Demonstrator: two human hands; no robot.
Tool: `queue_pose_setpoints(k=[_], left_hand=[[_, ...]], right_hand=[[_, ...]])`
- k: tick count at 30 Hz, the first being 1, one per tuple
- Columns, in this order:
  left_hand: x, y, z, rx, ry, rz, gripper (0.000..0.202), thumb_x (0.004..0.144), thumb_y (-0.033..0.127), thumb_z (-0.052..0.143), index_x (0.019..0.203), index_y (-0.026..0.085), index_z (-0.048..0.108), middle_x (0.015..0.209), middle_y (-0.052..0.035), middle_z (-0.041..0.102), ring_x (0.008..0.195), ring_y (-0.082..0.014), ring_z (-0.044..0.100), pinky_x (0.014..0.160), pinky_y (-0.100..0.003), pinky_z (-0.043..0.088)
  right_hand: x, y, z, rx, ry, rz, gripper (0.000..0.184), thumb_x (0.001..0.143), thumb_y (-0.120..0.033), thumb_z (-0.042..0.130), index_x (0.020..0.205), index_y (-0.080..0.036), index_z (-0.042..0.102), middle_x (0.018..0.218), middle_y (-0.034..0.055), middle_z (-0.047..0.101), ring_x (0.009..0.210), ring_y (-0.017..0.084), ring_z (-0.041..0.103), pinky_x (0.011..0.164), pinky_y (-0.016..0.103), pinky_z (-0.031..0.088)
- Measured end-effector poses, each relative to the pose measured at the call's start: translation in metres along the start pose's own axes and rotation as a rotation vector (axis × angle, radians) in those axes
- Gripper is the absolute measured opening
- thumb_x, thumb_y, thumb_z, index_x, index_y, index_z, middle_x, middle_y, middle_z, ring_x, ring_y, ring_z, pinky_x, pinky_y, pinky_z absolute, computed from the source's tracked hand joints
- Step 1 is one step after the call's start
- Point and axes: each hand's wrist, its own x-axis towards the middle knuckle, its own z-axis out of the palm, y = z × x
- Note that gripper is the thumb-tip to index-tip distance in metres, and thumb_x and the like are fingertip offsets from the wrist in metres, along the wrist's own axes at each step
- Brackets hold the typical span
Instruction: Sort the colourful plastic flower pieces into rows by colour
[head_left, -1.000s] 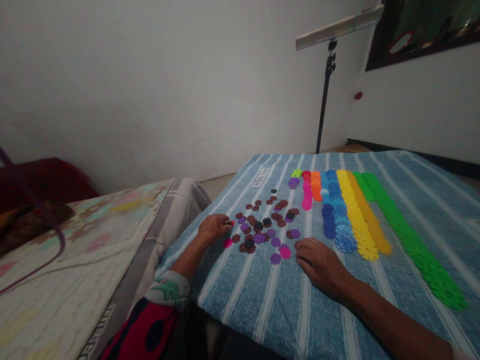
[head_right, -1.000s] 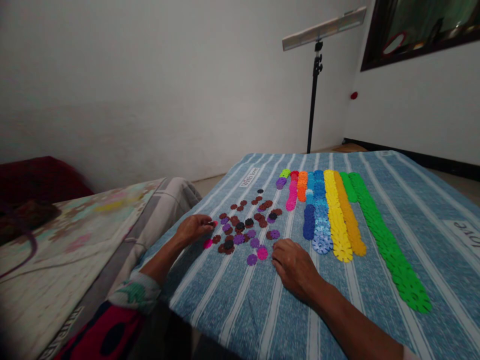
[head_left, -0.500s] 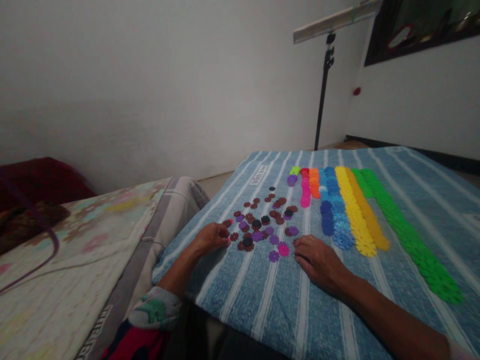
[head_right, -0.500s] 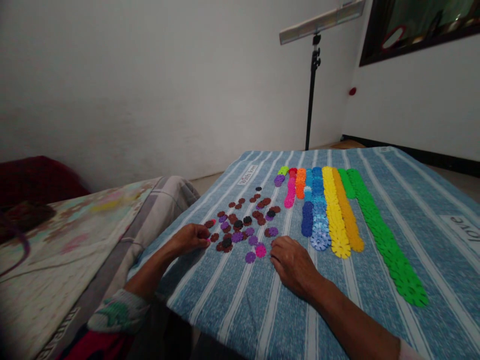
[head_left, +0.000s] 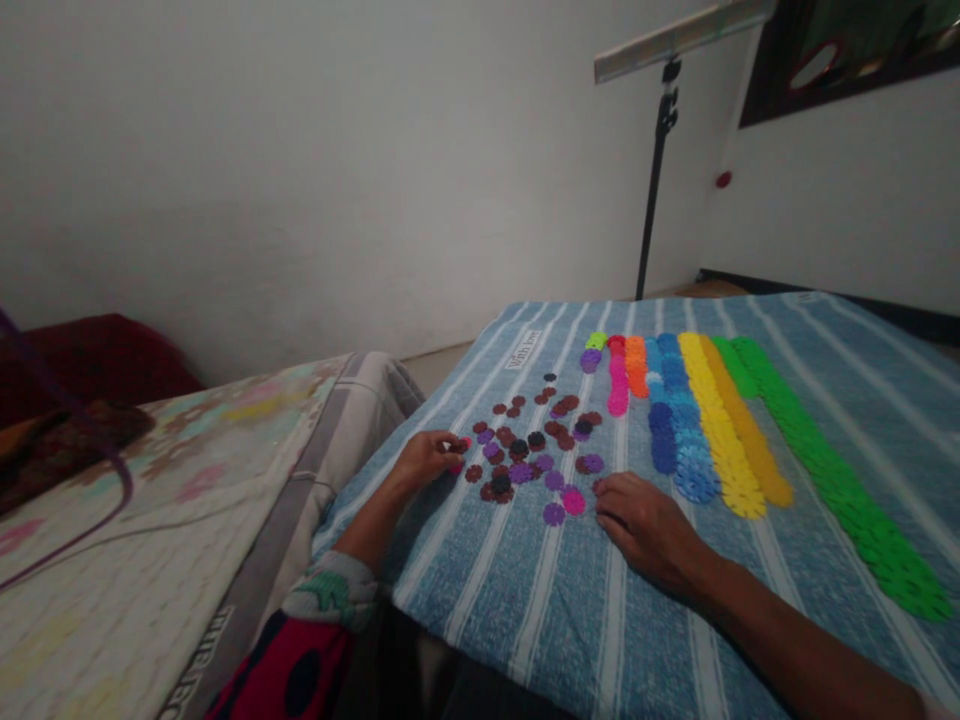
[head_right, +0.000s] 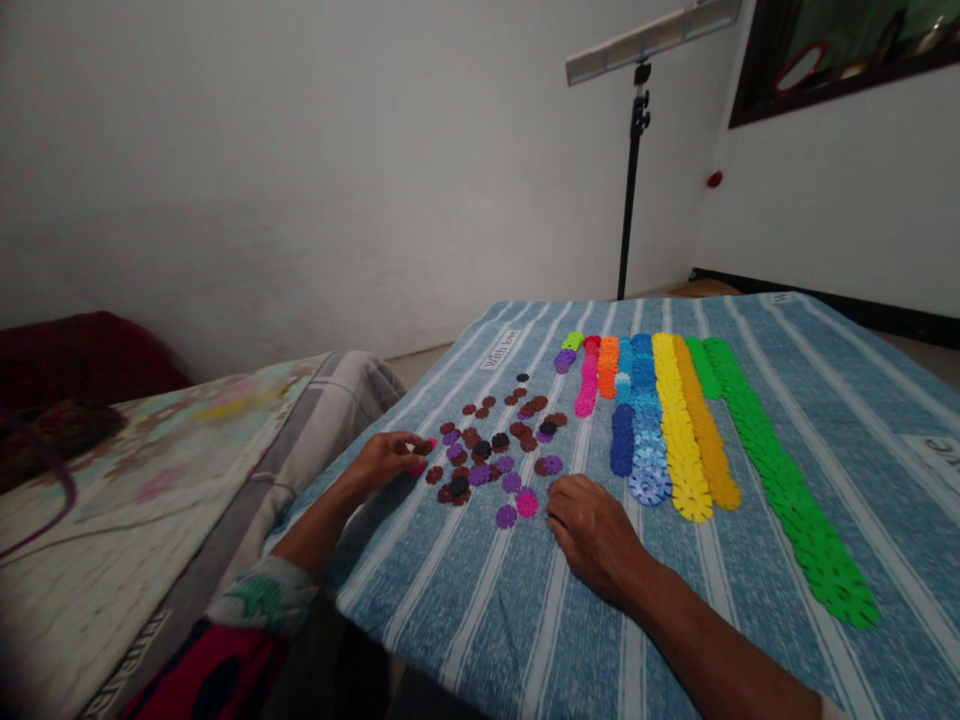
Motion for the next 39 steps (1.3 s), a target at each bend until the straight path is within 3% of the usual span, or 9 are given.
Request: queue_pose_setpoints(k=[3,12,20,24,27,35,39], left_hand=[[0.007,0.004,-0.002,0.177,0.033,-0.019,0.030,0.061,0.026,0.065,0.088,0.014,0.072,0.058,0.0016,0.063,0.056,-0.0133,0.055,0.054,-0.023,0.037],[0.009,0.011,-0.017,0.487,0.022,-0.079,0.028,0.059,0.024,0.070,0.085,0.015,0.076,0.063,0.0001,0.067,0.065,-0.0169,0.061,0.058,-0.023,0.039],[0.020,0.025,-0.011,0.445,0.060,-0.026,0.022,0.072,0.030,0.063,0.084,0.017,0.075,0.066,-0.0012,0.070,0.068,-0.0149,0.062,0.060,-0.021,0.041],[0.030,0.033,-0.004,0.560,0.038,-0.068,0.019,0.066,0.029,0.066,0.079,0.019,0.077,0.065,-0.0014,0.069,0.068,-0.0164,0.062,0.060,-0.023,0.040],[0.036,0.035,-0.003,0.588,-0.040,-0.073,0.016,0.061,0.026,0.066,0.072,0.019,0.077,0.060,-0.0008,0.067,0.064,-0.0166,0.062,0.057,-0.023,0.039],[0.040,0.039,-0.008,0.516,-0.027,-0.010,0.012,0.054,0.024,0.069,0.064,0.019,0.073,0.051,0.0029,0.059,0.058,-0.0134,0.054,0.054,-0.022,0.034],[0.047,0.032,-0.010,0.365,-0.040,0.006,0.007,0.056,0.023,0.065,0.056,0.017,0.067,0.048,0.0034,0.055,0.056,-0.0119,0.049,0.054,-0.022,0.034]], right_hand=[[0.000,0.000,0.000,0.000,0.003,-0.009,0.014,0.086,-0.009,0.054,0.081,-0.018,0.063,0.096,0.0069,0.065,0.092,0.021,0.058,0.083,0.037,0.048],[0.000,0.000,0.001,-0.005,0.009,0.002,0.012,0.084,-0.008,0.056,0.080,-0.017,0.063,0.097,0.0073,0.065,0.094,0.022,0.058,0.084,0.037,0.048],[0.001,-0.003,-0.002,0.000,0.001,0.004,0.013,0.085,-0.008,0.055,0.080,-0.017,0.063,0.095,0.0070,0.064,0.094,0.021,0.057,0.084,0.037,0.048],[0.001,-0.002,-0.002,0.002,0.004,-0.002,0.013,0.085,-0.008,0.055,0.080,-0.017,0.063,0.095,0.0072,0.064,0.094,0.021,0.057,0.085,0.037,0.047],[0.001,-0.002,-0.003,-0.003,-0.007,-0.002,0.013,0.085,-0.009,0.054,0.080,-0.018,0.063,0.096,0.0074,0.064,0.094,0.022,0.057,0.084,0.037,0.048],[0.002,-0.003,-0.004,-0.013,-0.016,-0.002,0.014,0.087,-0.010,0.053,0.081,-0.018,0.063,0.095,0.0070,0.064,0.092,0.021,0.057,0.083,0.036,0.048],[0.002,-0.002,-0.002,-0.015,-0.016,0.001,0.014,0.086,-0.009,0.054,0.081,-0.018,0.063,0.097,0.0074,0.064,0.095,0.022,0.057,0.085,0.037,0.048]])
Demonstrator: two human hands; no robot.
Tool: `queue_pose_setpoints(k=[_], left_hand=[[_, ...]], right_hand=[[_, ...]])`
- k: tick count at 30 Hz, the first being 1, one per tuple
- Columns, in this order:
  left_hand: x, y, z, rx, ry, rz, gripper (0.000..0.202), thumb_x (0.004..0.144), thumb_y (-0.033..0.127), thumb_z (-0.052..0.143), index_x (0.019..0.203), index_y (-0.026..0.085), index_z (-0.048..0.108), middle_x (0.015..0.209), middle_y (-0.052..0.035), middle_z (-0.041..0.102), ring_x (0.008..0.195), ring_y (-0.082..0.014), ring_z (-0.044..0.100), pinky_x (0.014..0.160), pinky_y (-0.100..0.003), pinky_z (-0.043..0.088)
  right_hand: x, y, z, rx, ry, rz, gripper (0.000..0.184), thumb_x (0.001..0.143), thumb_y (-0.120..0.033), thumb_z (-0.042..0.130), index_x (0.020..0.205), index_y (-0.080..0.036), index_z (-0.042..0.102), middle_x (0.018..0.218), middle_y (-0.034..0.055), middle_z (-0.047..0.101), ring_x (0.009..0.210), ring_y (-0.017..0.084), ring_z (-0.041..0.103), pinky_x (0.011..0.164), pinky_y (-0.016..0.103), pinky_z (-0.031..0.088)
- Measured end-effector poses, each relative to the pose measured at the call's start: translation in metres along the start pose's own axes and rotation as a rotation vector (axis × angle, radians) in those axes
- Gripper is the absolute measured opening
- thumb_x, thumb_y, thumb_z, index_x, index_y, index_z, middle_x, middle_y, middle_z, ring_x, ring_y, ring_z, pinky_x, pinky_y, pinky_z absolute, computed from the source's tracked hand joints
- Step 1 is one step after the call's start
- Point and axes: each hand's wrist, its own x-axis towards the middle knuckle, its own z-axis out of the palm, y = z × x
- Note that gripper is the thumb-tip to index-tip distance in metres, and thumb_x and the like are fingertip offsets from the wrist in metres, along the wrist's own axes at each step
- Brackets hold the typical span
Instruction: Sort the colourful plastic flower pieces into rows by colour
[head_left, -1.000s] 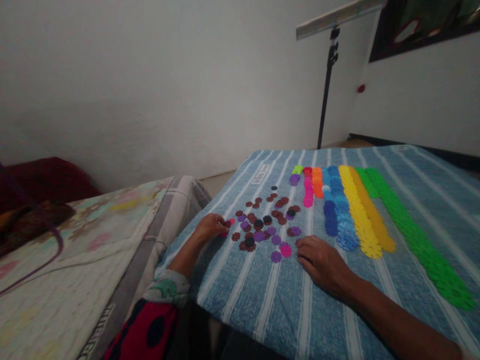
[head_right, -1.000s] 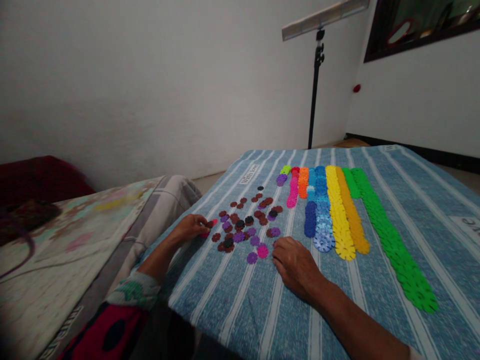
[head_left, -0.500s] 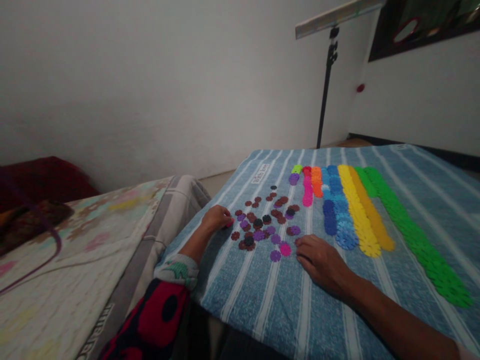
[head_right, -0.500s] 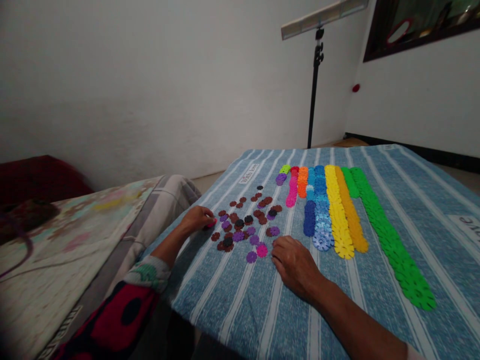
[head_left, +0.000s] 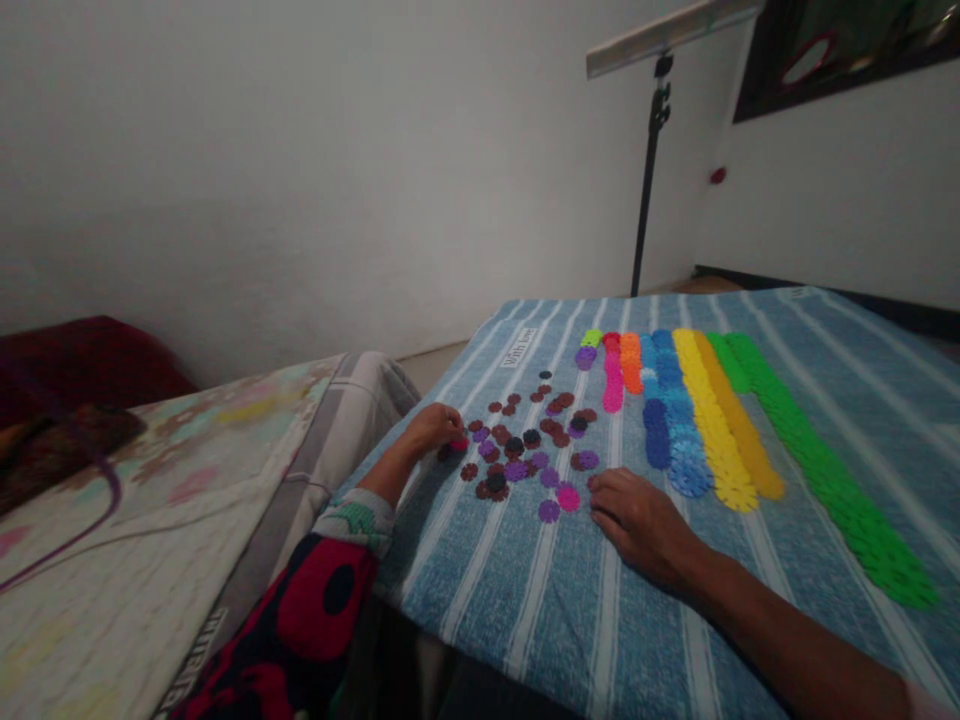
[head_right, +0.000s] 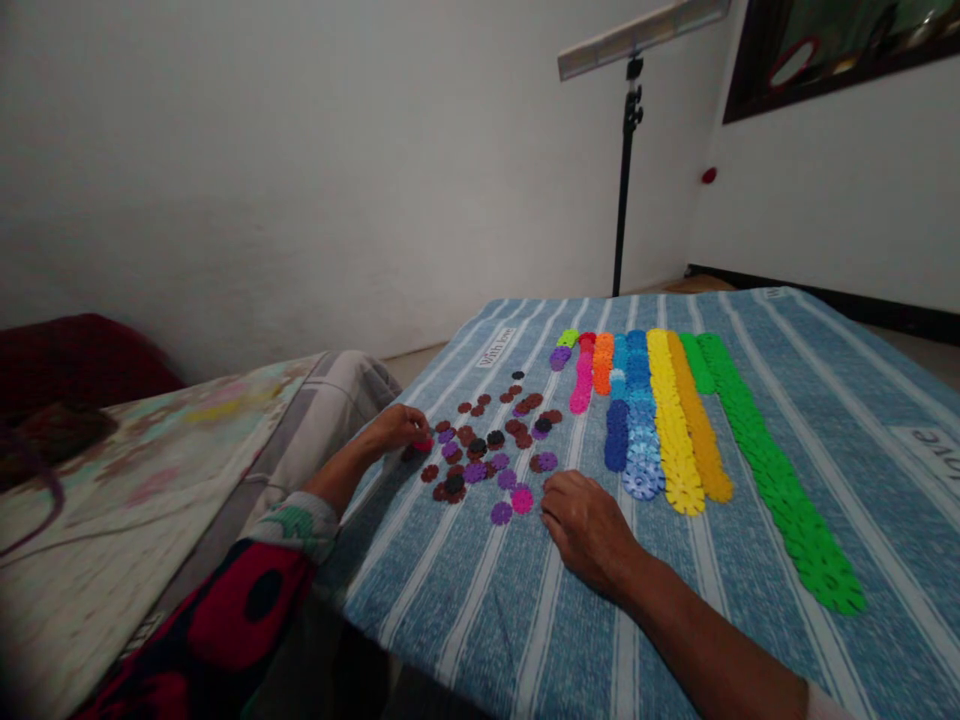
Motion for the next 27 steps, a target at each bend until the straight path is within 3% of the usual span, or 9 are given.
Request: queue_pose_setpoints(k=[7,14,19,23,27], left_hand=[[0.008,-0.007,0.000,-0.304,-0.041,-0.033,0.017,0.053,0.028,0.069,0.052,0.015,0.058,0.046,0.0043,0.051,0.050,-0.0092,0.044,0.051,-0.022,0.035],[0.005,0.001,0.000,-0.379,0.004,-0.078,0.026,0.051,0.032,0.076,0.054,0.015,0.057,0.046,0.0040,0.051,0.048,-0.0077,0.044,0.048,-0.021,0.034],[0.000,0.005,0.000,-0.401,-0.042,-0.090,0.029,0.054,0.038,0.076,0.059,0.013,0.062,0.049,0.0014,0.057,0.049,-0.0080,0.046,0.046,-0.021,0.029],[-0.003,0.009,-0.001,-0.526,-0.118,-0.071,0.024,0.052,0.030,0.074,0.066,0.013,0.065,0.057,-0.0004,0.063,0.053,-0.0096,0.051,0.049,-0.021,0.035],[-0.001,0.009,-0.003,-0.500,-0.097,-0.093,0.021,0.049,0.022,0.071,0.068,0.013,0.066,0.056,0.0004,0.063,0.056,-0.0118,0.054,0.051,-0.022,0.038]], right_hand=[[0.000,0.001,0.001,0.007,0.000,0.007,0.013,0.086,-0.009,0.055,0.081,-0.018,0.064,0.096,0.0071,0.064,0.093,0.021,0.057,0.085,0.037,0.048],[0.001,0.000,0.000,-0.006,0.003,0.002,0.014,0.086,-0.009,0.055,0.080,-0.018,0.063,0.096,0.0073,0.064,0.094,0.021,0.057,0.086,0.037,0.047],[0.001,0.001,0.000,-0.007,-0.002,0.003,0.012,0.085,-0.009,0.056,0.080,-0.018,0.063,0.095,0.0071,0.064,0.093,0.021,0.057,0.085,0.037,0.048],[0.001,0.000,0.000,-0.013,-0.001,0.012,0.012,0.084,-0.009,0.056,0.080,-0.018,0.063,0.096,0.0074,0.064,0.093,0.021,0.057,0.085,0.037,0.048],[0.001,0.000,0.000,-0.007,-0.003,0.009,0.013,0.085,-0.009,0.056,0.079,-0.018,0.062,0.096,0.0073,0.064,0.093,0.021,0.057,0.085,0.037,0.048]])
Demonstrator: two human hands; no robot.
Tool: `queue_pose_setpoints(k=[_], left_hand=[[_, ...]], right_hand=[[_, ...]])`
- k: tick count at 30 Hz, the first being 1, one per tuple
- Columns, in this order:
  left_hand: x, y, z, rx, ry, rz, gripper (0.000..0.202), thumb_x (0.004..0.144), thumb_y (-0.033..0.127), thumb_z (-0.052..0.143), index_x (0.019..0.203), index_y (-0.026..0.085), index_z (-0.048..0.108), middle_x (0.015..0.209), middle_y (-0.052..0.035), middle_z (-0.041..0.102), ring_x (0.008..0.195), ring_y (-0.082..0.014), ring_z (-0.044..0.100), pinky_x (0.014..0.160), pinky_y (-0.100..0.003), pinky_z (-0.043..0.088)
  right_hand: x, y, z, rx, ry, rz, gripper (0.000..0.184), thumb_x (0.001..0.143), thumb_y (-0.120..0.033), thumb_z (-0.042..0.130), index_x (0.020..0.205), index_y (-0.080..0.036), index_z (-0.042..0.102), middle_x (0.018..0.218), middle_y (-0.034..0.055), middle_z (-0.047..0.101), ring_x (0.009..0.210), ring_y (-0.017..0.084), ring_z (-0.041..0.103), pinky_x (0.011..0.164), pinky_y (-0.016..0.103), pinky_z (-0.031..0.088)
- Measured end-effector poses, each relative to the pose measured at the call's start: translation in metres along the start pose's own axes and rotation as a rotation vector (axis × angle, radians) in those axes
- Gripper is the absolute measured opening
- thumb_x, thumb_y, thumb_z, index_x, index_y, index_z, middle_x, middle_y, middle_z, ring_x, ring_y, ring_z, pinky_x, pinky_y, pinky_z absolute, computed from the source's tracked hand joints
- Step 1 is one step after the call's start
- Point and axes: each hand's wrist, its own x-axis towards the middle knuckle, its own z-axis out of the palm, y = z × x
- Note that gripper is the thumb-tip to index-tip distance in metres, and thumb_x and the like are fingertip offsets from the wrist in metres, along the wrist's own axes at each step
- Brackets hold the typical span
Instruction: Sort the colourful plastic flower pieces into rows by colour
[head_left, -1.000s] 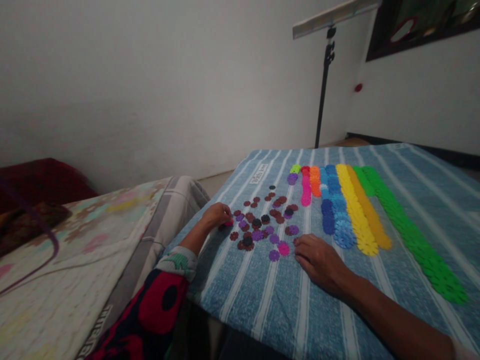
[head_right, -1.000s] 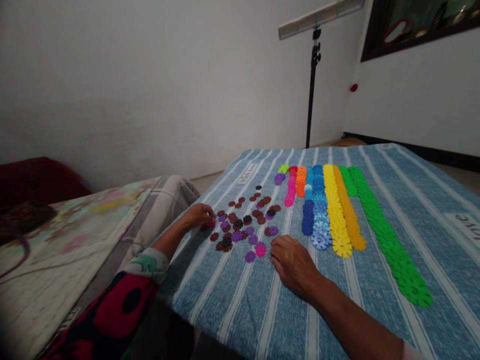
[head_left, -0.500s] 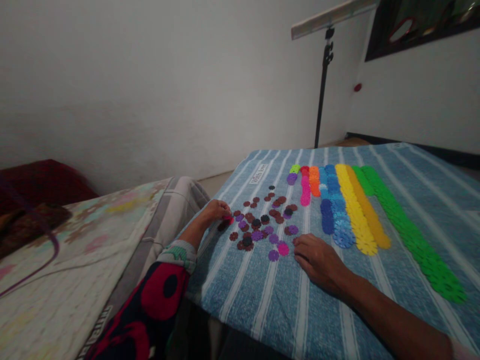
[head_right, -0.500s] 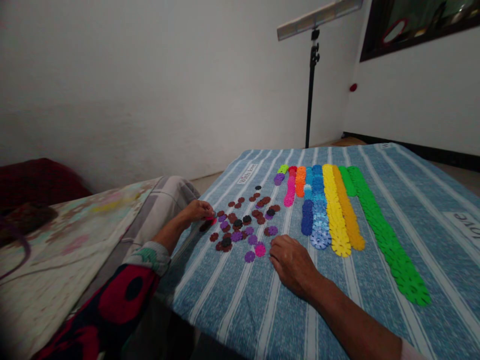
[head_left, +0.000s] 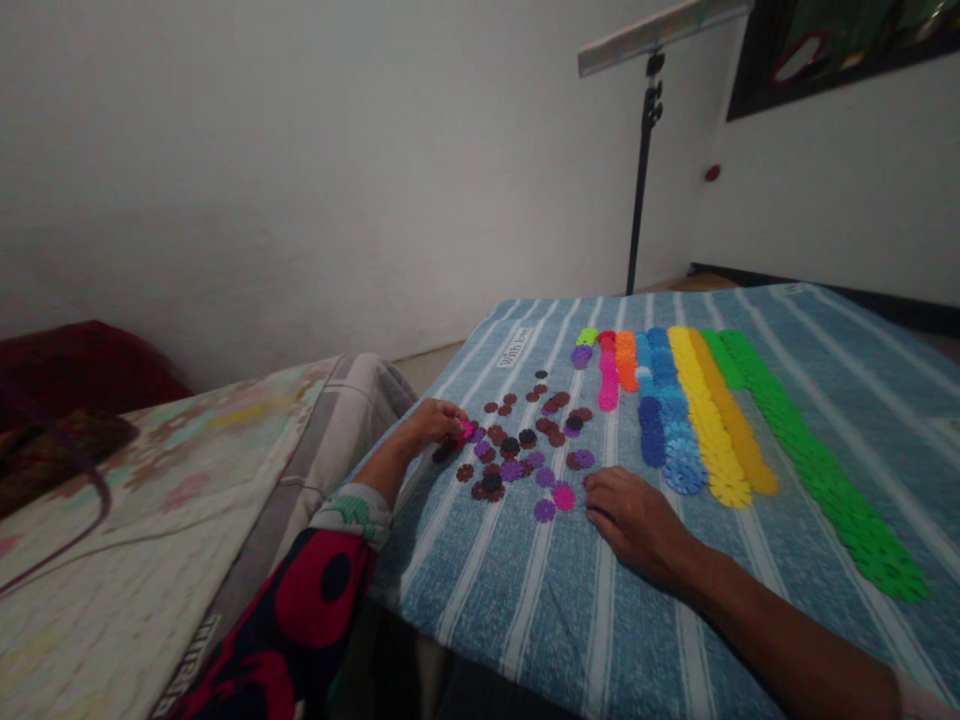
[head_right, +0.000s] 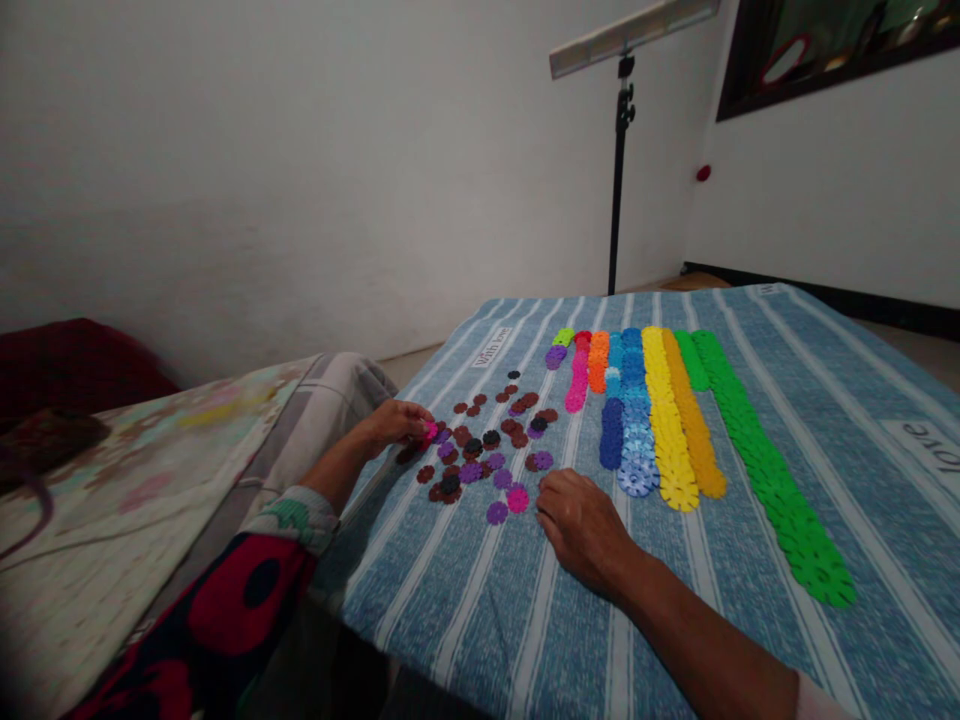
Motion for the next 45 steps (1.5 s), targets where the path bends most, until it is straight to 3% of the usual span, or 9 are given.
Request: queue_pose_setpoints(k=[4,12,17,22,27,34,37,45], left_hand=[[0.004,-0.004,-0.001,0.187,0.073,0.023,0.015,0.049,0.020,0.072,0.062,0.015,0.066,0.050,0.0028,0.059,0.055,-0.0119,0.052,0.051,-0.022,0.038],[0.008,-0.012,-0.006,0.470,0.075,0.039,0.015,0.047,0.019,0.071,0.061,0.017,0.070,0.055,0.0018,0.064,0.063,-0.0152,0.059,0.056,-0.021,0.040],[0.007,-0.011,-0.013,0.487,0.040,-0.014,0.012,0.046,0.019,0.071,0.057,0.017,0.070,0.050,0.0022,0.062,0.059,-0.0140,0.056,0.053,-0.020,0.038],[0.005,-0.004,-0.006,0.459,-0.012,-0.016,0.014,0.049,0.020,0.068,0.062,0.017,0.072,0.053,0.0014,0.064,0.059,-0.0146,0.056,0.054,-0.022,0.039],[0.005,0.002,0.000,0.586,-0.046,0.009,0.009,0.049,0.019,0.068,0.058,0.017,0.071,0.051,0.0017,0.062,0.059,-0.0144,0.056,0.055,-0.021,0.039],[0.009,0.008,-0.003,0.795,-0.066,0.061,0.016,0.052,0.021,0.069,0.067,0.019,0.072,0.062,0.0026,0.068,0.069,-0.0150,0.061,0.059,-0.020,0.041],[0.011,0.009,-0.004,0.732,-0.080,0.078,0.013,0.051,0.021,0.069,0.064,0.018,0.069,0.058,0.0027,0.065,0.066,-0.0150,0.059,0.059,-0.021,0.041],[0.017,0.019,-0.005,0.264,-0.153,0.118,0.013,0.050,0.022,0.070,0.056,0.015,0.061,0.051,0.0033,0.060,0.054,-0.0104,0.052,0.053,-0.021,0.040]], right_hand=[[0.000,0.000,0.000,0.000,0.001,0.003,0.012,0.085,-0.009,0.055,0.080,-0.018,0.062,0.094,0.0069,0.064,0.093,0.021,0.057,0.085,0.036,0.048],[0.000,0.000,0.000,-0.004,0.009,0.001,0.012,0.084,-0.009,0.056,0.081,-0.018,0.063,0.096,0.0074,0.064,0.095,0.021,0.057,0.085,0.036,0.048],[0.000,-0.002,-0.001,-0.007,0.007,0.004,0.012,0.085,-0.009,0.056,0.080,-0.018,0.063,0.095,0.0076,0.064,0.094,0.021,0.058,0.085,0.037,0.048],[0.000,-0.002,-0.002,0.000,-0.002,0.010,0.012,0.085,-0.008,0.056,0.079,-0.017,0.063,0.095,0.0076,0.064,0.094,0.022,0.057,0.085,0.037,0.048],[0.000,-0.001,-0.001,0.005,0.003,0.002,0.012,0.084,-0.008,0.057,0.080,-0.017,0.063,0.095,0.0072,0.064,0.095,0.021,0.057,0.086,0.036,0.048],[0.001,-0.001,-0.001,-0.002,0.011,-0.004,0.012,0.085,-0.009,0.057,0.079,-0.017,0.063,0.094,0.0075,0.064,0.093,0.022,0.057,0.085,0.037,0.048],[0.001,-0.002,-0.001,-0.001,0.020,-0.007,0.013,0.085,-0.009,0.056,0.079,-0.017,0.063,0.093,0.0075,0.064,0.092,0.021,0.058,0.083,0.036,0.048],[0.002,-0.001,0.001,0.013,0.056,-0.012,0.013,0.084,-0.008,0.057,0.076,-0.017,0.062,0.092,0.0069,0.064,0.092,0.021,0.058,0.082,0.036,0.048]])
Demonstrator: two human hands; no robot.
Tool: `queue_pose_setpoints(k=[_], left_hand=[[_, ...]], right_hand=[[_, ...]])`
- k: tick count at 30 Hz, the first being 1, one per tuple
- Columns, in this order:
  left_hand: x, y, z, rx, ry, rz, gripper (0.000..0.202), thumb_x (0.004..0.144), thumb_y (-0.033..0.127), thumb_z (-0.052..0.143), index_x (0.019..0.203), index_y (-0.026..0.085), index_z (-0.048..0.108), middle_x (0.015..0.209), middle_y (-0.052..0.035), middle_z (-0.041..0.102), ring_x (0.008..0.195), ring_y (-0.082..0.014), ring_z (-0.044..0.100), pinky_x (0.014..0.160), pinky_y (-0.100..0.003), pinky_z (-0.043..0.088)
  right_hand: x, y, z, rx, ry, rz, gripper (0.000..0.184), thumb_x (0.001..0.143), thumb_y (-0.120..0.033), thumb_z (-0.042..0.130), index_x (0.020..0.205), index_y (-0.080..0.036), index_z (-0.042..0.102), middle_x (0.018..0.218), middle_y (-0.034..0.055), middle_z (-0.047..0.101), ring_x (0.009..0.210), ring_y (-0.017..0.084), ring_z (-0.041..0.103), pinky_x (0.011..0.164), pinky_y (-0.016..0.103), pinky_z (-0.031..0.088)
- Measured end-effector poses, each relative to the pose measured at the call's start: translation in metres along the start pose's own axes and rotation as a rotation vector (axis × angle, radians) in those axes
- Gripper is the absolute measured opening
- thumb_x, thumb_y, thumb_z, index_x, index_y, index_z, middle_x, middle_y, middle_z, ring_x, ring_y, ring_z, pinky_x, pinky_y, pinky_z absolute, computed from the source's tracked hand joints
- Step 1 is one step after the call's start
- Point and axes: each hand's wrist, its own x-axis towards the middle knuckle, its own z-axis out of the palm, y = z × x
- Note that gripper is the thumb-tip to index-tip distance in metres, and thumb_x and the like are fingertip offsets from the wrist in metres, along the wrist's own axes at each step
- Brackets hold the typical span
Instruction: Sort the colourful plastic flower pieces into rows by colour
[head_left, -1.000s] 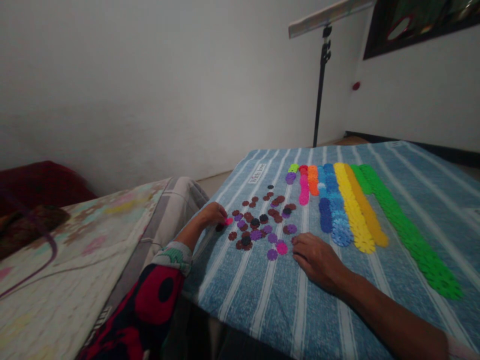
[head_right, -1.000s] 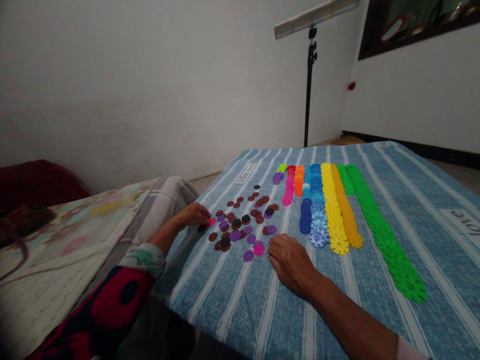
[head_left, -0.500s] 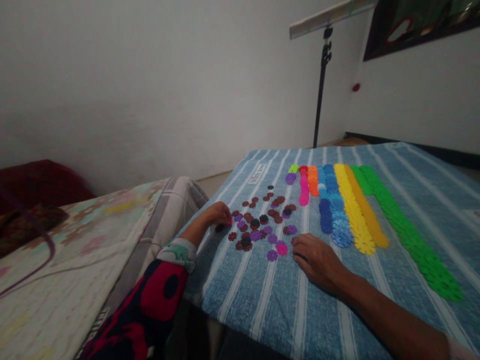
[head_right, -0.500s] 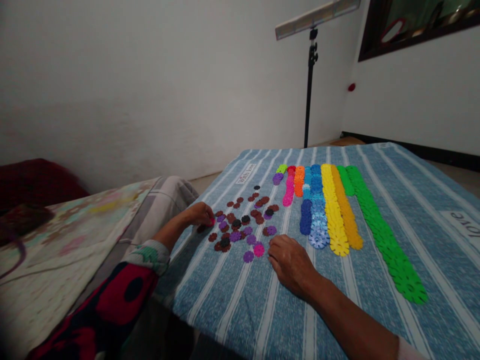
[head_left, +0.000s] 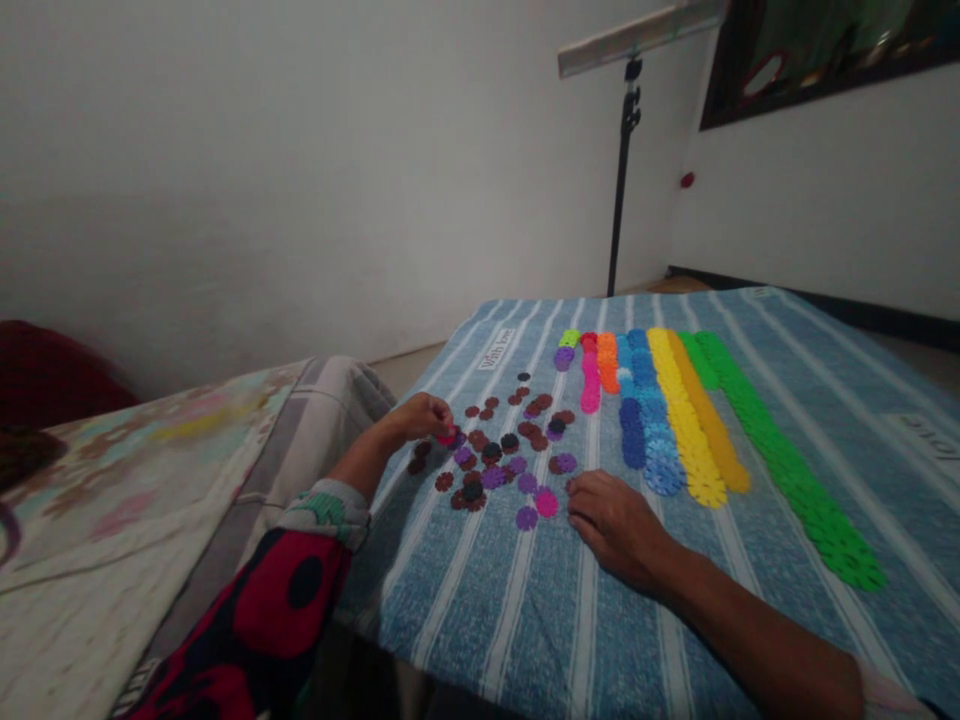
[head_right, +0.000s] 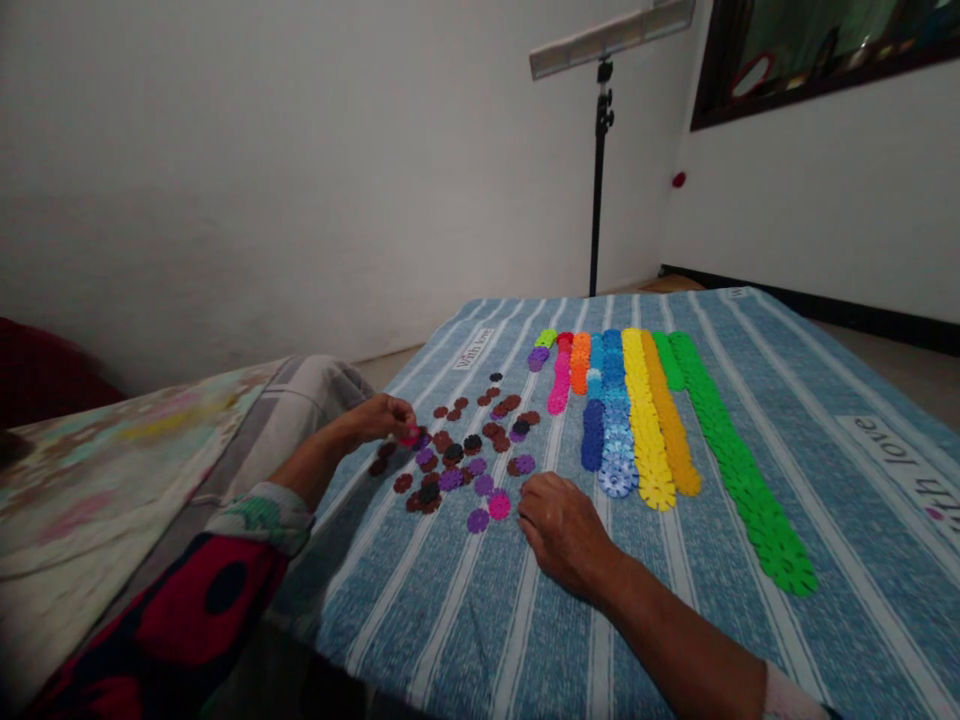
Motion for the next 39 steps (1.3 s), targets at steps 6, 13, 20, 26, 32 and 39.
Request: queue_pose_setpoints(k=[6,13,20,26,32,39], left_hand=[[0.015,0.042,0.026,-0.193,0.038,0.135,0.014,0.054,0.023,0.072,0.060,0.014,0.063,0.055,0.0009,0.063,0.051,-0.0092,0.053,0.048,-0.020,0.036],[0.050,0.107,0.101,-0.196,0.001,0.388,0.007,0.060,0.012,0.068,0.067,0.012,0.068,0.058,0.0017,0.064,0.054,-0.0082,0.054,0.052,-0.019,0.041],[0.078,0.137,0.142,0.059,0.063,0.535,0.014,0.066,0.007,0.063,0.075,0.011,0.073,0.059,0.0020,0.061,0.058,-0.0090,0.052,0.058,-0.020,0.041],[0.085,0.140,0.147,0.185,0.071,0.625,0.019,0.068,0.007,0.062,0.080,0.012,0.075,0.069,0.0000,0.066,0.063,-0.0107,0.055,0.064,-0.022,0.043],[0.085,0.135,0.147,0.285,0.151,0.663,0.024,0.069,0.008,0.060,0.087,0.013,0.075,0.082,-0.0023,0.070,0.074,-0.0132,0.060,0.072,-0.022,0.045],[0.067,0.137,0.141,0.419,0.152,0.522,0.025,0.072,0.024,0.067,0.095,0.018,0.072,0.089,-0.0052,0.072,0.086,-0.0199,0.065,0.077,-0.027,0.047]], right_hand=[[0.000,0.000,0.002,0.013,0.032,-0.012,0.011,0.084,-0.009,0.058,0.078,-0.017,0.062,0.095,0.0070,0.064,0.094,0.021,0.058,0.084,0.036,0.048],[0.001,-0.001,0.002,0.024,0.034,0.007,0.012,0.083,-0.007,0.057,0.078,-0.017,0.062,0.095,0.0065,0.064,0.093,0.020,0.057,0.082,0.035,0.048],[0.001,0.001,0.005,0.026,0.004,0.033,0.011,0.084,-0.009,0.058,0.079,-0.018,0.062,0.097,0.0064,0.064,0.095,0.020,0.057,0.085,0.036,0.047],[0.003,-0.003,0.001,0.004,-0.026,0.051,0.010,0.083,-0.008,0.059,0.080,-0.017,0.062,0.098,0.0062,0.064,0.096,0.020,0.056,0.084,0.036,0.047],[0.004,-0.005,-0.001,0.011,-0.024,0.064,0.010,0.084,-0.008,0.059,0.079,-0.017,0.062,0.096,0.0061,0.064,0.094,0.020,0.056,0.083,0.035,0.047],[0.003,-0.003,0.001,0.021,0.006,0.041,0.012,0.084,-0.008,0.058,0.079,-0.018,0.061,0.094,0.0059,0.064,0.092,0.020,0.056,0.082,0.035,0.048]])
